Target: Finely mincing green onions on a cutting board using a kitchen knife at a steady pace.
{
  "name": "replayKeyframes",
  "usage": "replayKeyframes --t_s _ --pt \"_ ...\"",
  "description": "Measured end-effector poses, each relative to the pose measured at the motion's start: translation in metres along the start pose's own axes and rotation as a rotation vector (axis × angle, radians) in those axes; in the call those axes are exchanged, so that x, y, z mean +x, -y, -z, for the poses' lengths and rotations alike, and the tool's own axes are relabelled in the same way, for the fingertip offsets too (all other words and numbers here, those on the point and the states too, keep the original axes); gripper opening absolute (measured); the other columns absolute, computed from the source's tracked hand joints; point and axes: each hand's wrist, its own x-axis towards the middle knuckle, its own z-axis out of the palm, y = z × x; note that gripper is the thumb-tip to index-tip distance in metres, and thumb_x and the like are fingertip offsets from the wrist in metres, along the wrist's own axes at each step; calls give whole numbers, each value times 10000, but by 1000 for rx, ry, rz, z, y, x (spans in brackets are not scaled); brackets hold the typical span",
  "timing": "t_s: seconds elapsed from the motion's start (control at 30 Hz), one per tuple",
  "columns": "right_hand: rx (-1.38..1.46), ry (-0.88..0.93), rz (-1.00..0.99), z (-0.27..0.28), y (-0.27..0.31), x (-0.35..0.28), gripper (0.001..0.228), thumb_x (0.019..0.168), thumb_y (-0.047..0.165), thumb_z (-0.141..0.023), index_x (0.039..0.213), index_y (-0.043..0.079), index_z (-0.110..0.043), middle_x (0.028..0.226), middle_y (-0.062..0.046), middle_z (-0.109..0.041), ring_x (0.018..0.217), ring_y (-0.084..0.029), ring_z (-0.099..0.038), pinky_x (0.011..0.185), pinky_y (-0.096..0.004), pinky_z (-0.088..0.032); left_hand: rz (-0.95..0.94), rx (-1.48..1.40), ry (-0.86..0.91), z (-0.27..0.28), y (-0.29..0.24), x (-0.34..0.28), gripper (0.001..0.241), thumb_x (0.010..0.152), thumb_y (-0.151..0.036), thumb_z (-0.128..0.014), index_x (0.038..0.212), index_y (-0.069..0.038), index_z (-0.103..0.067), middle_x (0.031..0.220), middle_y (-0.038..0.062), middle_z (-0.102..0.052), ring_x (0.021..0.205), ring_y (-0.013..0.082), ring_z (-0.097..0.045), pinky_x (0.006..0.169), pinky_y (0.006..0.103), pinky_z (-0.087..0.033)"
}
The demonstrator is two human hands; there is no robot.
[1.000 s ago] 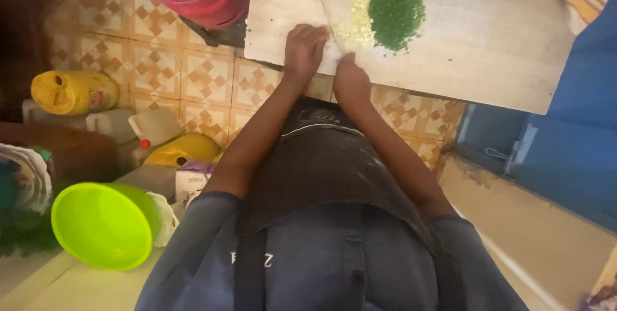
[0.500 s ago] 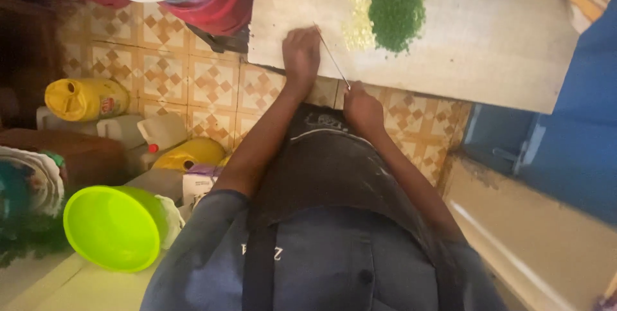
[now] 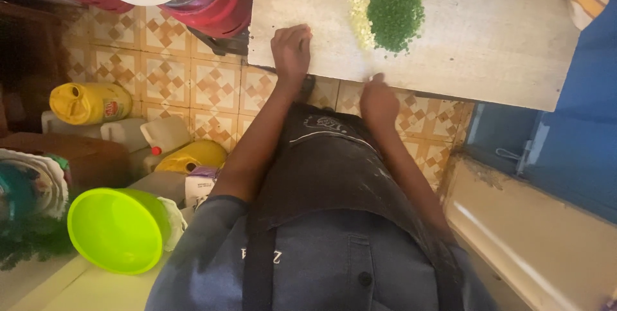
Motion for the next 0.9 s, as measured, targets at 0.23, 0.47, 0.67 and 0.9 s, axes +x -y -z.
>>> replayKeyframes --t_s 0.23,0.47,0.67,0.9 --pt "56 -48 115 1 -14 -18 231 942 181 -312 916 19 -475 757 -169 -591 639 -352 -575 495 -438 -419 -175 -122 -13 11 0 7 256 892 -164 -482 889 -27 -699 864 112 -693 828 251 -668 766 378 -497" --pt "-79 -183 174 -3 -32 -7 246 948 239 -366 1006 27 -478 829 -168 -576 828 -385 -627 687 -501 -503 -92 -69 49 -36 26 -13 55 792 -237 -652 799 -210 -700 857 -42 -678 817 189 -619 747 318 -422" --pt "85 -192 180 -5 -14 -12 250 949 234 -351 996 18 -467 801 -187 -565 799 -430 -619 657 -543 -489 -132 -145 169 -50 -8 -14 61 767 -224 -696 823 -199 -700 866 -47 -689 826 167 -632 771 305 -426" --pt "79 -134 216 -29 1 3 271 953 258 -323 997 19 -442 774 -180 -560 754 -434 -625 643 -537 -498 -208 -156 160 -36 -22 -5 38 780 -199 -688 776 -162 -697 836 -38 -690 788 170 -645 718 307 -455"
